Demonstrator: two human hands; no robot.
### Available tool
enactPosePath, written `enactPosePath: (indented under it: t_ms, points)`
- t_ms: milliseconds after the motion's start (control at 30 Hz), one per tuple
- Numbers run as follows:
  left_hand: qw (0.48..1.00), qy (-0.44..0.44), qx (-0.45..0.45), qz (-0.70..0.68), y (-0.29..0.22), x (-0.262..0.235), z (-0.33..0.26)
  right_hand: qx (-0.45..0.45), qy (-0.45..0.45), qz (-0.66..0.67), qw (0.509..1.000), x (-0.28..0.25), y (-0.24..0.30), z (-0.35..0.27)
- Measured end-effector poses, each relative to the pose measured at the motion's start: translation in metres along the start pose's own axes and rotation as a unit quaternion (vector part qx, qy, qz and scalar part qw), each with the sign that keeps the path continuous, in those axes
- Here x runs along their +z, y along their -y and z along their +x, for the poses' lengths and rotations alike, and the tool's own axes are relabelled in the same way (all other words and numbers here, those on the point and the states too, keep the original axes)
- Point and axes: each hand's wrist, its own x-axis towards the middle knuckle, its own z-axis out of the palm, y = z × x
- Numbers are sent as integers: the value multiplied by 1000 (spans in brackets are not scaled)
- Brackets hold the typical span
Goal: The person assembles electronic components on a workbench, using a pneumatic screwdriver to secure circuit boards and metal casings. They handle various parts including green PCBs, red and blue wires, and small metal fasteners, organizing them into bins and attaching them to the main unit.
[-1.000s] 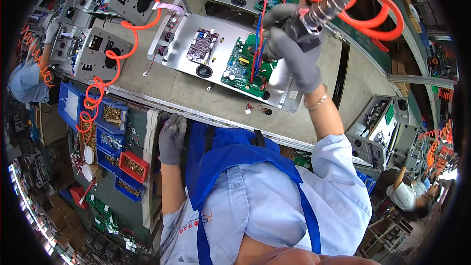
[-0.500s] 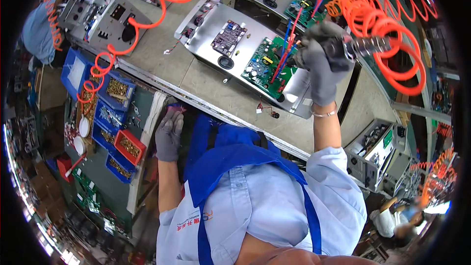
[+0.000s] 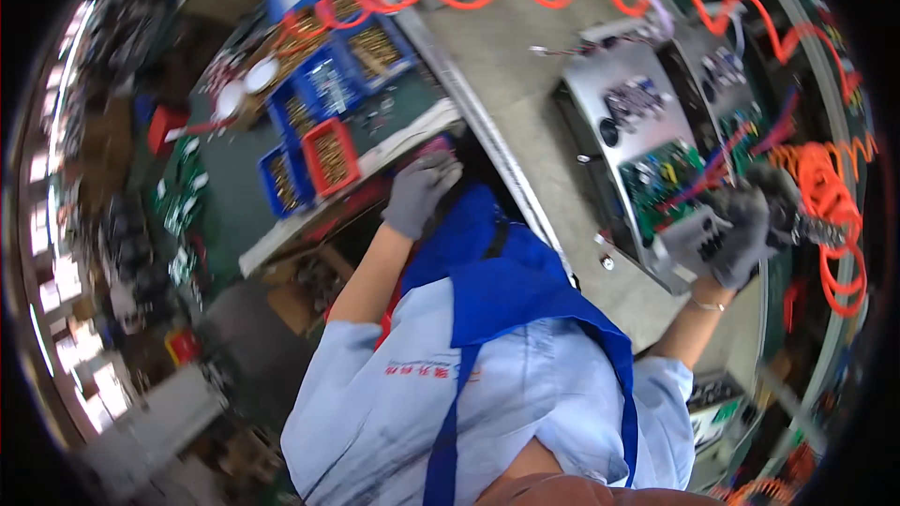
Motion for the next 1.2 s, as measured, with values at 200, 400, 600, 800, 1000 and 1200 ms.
enactPosePath:
  t_ms: [200,400,600,800,1000,1200]
  points:
    - [986,-123,68,92,-47,-32,-19,-95,43,-18,994,1,-5,18]
    - [870,-285,189,355,-112,-104,-7,-75,59,-17,995,-7,-9,17]
    - [668,-309,200,647,-142,-146,4,-91,121,207,966,-60,60,30]
    - [573,-301,113,754,-146,-166,17,72,240,490,835,-207,56,15]
    - [511,-36,331,792,-102,7,5,305,-111,-256,911,-271,-129,-111]
    - [467,353,477,655,39,244,34,359,-45,-614,701,-230,-213,-165]
